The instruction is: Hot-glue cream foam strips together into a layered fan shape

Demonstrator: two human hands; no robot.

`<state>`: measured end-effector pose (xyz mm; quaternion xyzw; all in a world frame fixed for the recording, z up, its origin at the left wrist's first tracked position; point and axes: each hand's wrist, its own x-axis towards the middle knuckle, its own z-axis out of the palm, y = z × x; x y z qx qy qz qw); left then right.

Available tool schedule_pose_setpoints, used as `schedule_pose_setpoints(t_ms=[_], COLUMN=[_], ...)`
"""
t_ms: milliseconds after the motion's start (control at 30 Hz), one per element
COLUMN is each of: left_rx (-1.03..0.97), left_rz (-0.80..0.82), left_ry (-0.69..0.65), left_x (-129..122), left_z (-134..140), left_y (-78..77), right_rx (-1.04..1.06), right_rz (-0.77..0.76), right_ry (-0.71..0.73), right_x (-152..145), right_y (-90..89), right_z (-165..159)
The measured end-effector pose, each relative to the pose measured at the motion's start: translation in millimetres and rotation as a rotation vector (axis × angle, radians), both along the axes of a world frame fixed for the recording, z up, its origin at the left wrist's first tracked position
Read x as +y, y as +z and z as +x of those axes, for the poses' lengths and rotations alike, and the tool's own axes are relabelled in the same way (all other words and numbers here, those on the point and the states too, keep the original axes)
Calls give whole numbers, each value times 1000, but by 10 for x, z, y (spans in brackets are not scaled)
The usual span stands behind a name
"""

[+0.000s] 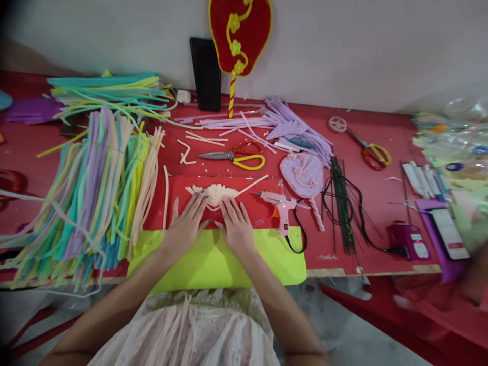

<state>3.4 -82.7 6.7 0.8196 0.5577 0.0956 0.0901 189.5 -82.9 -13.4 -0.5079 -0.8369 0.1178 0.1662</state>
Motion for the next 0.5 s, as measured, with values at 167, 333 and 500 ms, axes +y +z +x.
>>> schedule_pose_setpoints(t_ms=[167,333,500], left_rx=[-57,-257,-469], left_rz=[10,18,-2], left_ry=[-14,-58,-34], left_x=[134,329,395], left_z=[-14,-30,-41], left_y=[53,-51,-199], right_rx=[-41,-66,-62], right_rz=[-11,-5,4], right_ry=[-16,-26,-24], right_x=[1,-1,-6], right_y=[9,7,-15], right_z=[-11,-20,-14])
